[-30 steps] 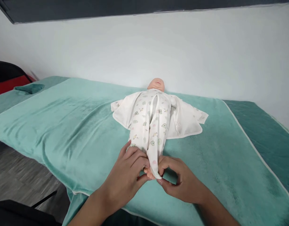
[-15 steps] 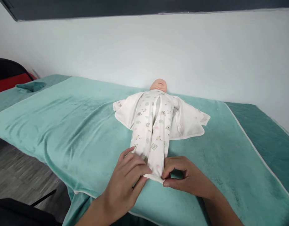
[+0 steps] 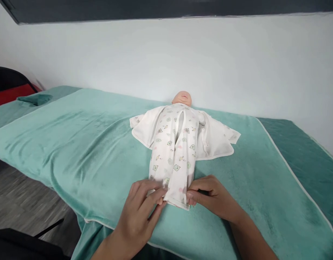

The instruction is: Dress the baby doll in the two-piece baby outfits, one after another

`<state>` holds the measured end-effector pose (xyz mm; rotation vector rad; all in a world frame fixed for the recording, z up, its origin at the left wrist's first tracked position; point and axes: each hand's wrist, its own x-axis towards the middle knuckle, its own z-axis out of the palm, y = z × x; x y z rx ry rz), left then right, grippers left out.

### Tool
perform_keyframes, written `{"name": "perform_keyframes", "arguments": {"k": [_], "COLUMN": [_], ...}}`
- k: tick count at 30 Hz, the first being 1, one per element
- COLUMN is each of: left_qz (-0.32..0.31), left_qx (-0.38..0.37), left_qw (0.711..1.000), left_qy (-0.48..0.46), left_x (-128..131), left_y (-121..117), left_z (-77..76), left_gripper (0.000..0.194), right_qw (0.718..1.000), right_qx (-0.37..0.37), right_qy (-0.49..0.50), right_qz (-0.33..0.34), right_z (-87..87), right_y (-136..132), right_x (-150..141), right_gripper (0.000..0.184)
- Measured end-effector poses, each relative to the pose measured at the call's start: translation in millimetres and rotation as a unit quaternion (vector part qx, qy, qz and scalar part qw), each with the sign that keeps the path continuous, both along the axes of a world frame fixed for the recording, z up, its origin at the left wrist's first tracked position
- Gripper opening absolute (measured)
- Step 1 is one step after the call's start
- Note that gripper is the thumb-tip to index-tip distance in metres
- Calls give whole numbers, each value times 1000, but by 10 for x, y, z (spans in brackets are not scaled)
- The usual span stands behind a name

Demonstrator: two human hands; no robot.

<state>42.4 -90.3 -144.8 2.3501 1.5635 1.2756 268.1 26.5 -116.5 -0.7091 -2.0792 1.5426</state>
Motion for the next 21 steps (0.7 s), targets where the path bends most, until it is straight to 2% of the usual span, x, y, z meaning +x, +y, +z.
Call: {"name": "perform_keyframes", "arguments": {"k": [3, 9, 13, 21], "left_qz": [25, 18, 16, 2], "left_qx": [-17, -51, -11, 52], "left_qw": [1000, 998, 1000, 999], "left_qy": [-4, -43, -25, 3], "left_x": [-15, -15, -21, -61], "left_y": [-16, -6, -25, -73], "left_z": [-11, 65, 53, -133], "left_gripper": [39, 27, 29, 40], "right_qw": [1000, 1000, 1000, 1000], "right_qx": [-4, 2, 5, -7], "right_qy": [-9, -14, -13, -11], "right_qz": [-3, -3, -1, -2], "right_z": [-19, -30, -21, -38], "right_y": [-4, 1, 2, -2], "right_x": [1, 0, -5, 4], "right_gripper": [33, 33, 31, 30]}}
